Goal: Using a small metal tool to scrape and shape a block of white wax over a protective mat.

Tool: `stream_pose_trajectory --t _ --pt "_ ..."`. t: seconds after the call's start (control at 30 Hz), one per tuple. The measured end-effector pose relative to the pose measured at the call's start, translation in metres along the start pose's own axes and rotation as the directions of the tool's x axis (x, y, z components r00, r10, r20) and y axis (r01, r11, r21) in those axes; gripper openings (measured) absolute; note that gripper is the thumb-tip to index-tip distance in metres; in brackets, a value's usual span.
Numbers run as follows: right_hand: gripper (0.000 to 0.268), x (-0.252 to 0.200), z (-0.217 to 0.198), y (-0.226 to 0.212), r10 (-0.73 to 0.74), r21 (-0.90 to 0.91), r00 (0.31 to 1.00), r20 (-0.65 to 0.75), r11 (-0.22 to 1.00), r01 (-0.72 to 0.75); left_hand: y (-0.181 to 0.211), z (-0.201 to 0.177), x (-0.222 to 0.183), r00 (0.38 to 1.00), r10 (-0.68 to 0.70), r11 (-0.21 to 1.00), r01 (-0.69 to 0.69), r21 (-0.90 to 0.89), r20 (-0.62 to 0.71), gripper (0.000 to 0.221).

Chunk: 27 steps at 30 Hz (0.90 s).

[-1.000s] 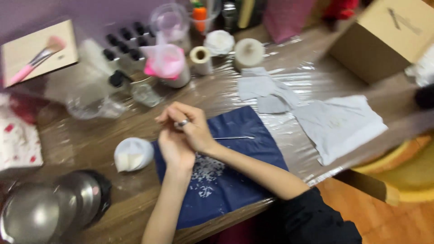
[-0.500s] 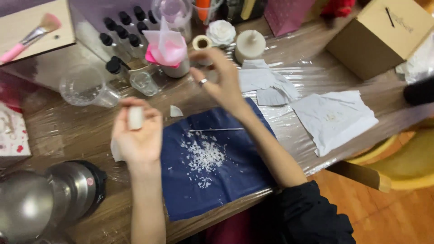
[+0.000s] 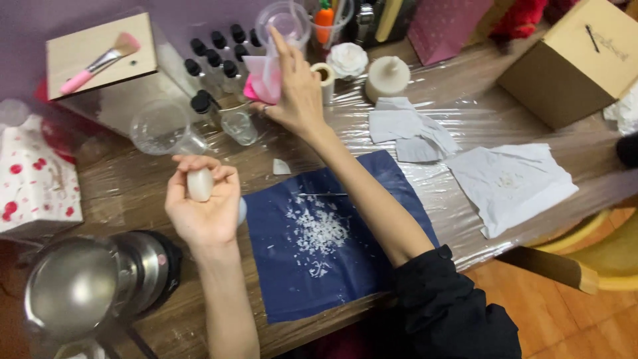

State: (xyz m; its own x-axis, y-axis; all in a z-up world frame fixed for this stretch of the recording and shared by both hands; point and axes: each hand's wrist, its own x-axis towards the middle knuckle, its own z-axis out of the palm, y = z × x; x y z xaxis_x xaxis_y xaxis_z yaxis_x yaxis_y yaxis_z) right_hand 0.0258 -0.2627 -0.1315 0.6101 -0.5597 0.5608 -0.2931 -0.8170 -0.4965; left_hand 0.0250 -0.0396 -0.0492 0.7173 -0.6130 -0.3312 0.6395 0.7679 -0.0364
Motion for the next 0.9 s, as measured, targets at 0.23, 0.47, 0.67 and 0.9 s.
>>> stream_pose_trajectory --t 0.23,0.47,0.67,0.9 --pt "0.115 0.001 -0.007 -0.002 -0.13 0.137 0.99 -0.055 0.981 0.136 -0.002 0.006 -0.003 0.999 0.05 0.999 -0.05 0.008 0.01 0.018" --pt "0.096 0.006 -0.011 -0.008 -0.182 0.006 0.98 0.078 0.983 0.182 -0.004 0.004 -0.002 0.998 0.006 1.0 -0.007 0.02 0.054 0.015" --pt "0.105 0.003 -0.005 0.0 -0.239 0.065 0.971 0.021 0.969 0.237 -0.013 0.008 -0.008 0.993 0.114 0.971 -0.109 0.214 -0.009 0.018" --pt "0.088 0.007 -0.007 -0.003 -0.202 0.344 0.976 -0.078 0.914 0.217 -0.019 0.005 0.0 0.996 0.07 0.991 -0.063 0.118 -0.061 0.04"
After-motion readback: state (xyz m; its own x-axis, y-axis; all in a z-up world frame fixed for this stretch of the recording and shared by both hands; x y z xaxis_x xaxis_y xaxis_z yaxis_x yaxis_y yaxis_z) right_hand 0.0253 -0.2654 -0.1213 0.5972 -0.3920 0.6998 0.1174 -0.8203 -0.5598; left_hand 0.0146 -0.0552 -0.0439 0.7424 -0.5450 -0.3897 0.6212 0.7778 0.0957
